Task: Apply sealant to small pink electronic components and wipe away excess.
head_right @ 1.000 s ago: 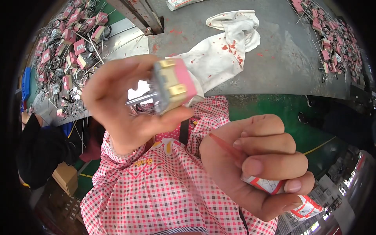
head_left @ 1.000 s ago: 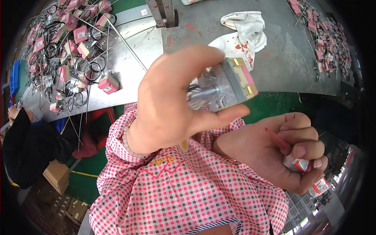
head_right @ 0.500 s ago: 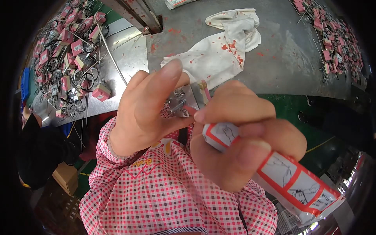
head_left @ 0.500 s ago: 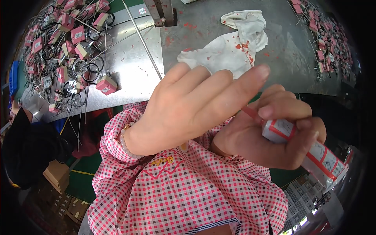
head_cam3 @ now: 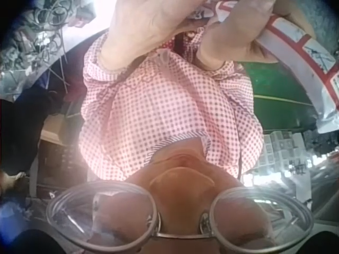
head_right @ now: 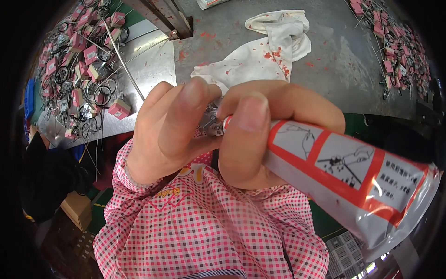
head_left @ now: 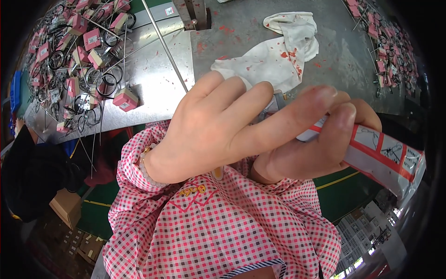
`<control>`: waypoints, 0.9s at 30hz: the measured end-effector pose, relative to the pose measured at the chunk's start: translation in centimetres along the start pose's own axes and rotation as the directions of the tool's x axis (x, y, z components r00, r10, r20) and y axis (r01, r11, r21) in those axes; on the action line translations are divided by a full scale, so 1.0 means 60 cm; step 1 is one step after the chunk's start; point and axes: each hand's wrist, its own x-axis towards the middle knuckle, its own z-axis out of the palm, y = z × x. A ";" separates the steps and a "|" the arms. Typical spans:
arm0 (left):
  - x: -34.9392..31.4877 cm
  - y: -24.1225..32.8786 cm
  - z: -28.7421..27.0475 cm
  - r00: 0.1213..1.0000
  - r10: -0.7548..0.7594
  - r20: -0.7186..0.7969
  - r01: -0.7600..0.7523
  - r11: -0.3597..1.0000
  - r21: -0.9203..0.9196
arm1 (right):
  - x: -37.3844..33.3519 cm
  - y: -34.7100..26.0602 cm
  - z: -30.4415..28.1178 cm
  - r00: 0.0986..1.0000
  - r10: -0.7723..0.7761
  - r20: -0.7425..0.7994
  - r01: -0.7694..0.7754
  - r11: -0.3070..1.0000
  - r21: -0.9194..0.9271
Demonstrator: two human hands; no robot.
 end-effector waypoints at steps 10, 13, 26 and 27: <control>-0.003 -0.007 -0.004 1.000 0.020 0.014 -0.020 1.000 -0.006 | 0.001 -0.001 0.005 1.000 0.010 -0.007 -0.010 0.998 -0.063; -0.002 -0.007 -0.004 1.000 0.018 0.017 -0.018 1.000 -0.004 | 0.001 -0.001 0.006 1.000 0.013 -0.006 -0.013 0.997 -0.077; 0.005 -0.006 -0.004 1.000 0.015 -0.009 -0.015 1.000 -0.017 | 0.000 -0.006 0.005 0.997 0.069 -0.017 -0.070 0.989 -0.129; 0.005 -0.007 -0.003 1.000 0.018 -0.012 -0.018 1.000 -0.019 | 0.001 -0.005 0.005 0.997 0.072 -0.022 -0.073 0.993 -0.096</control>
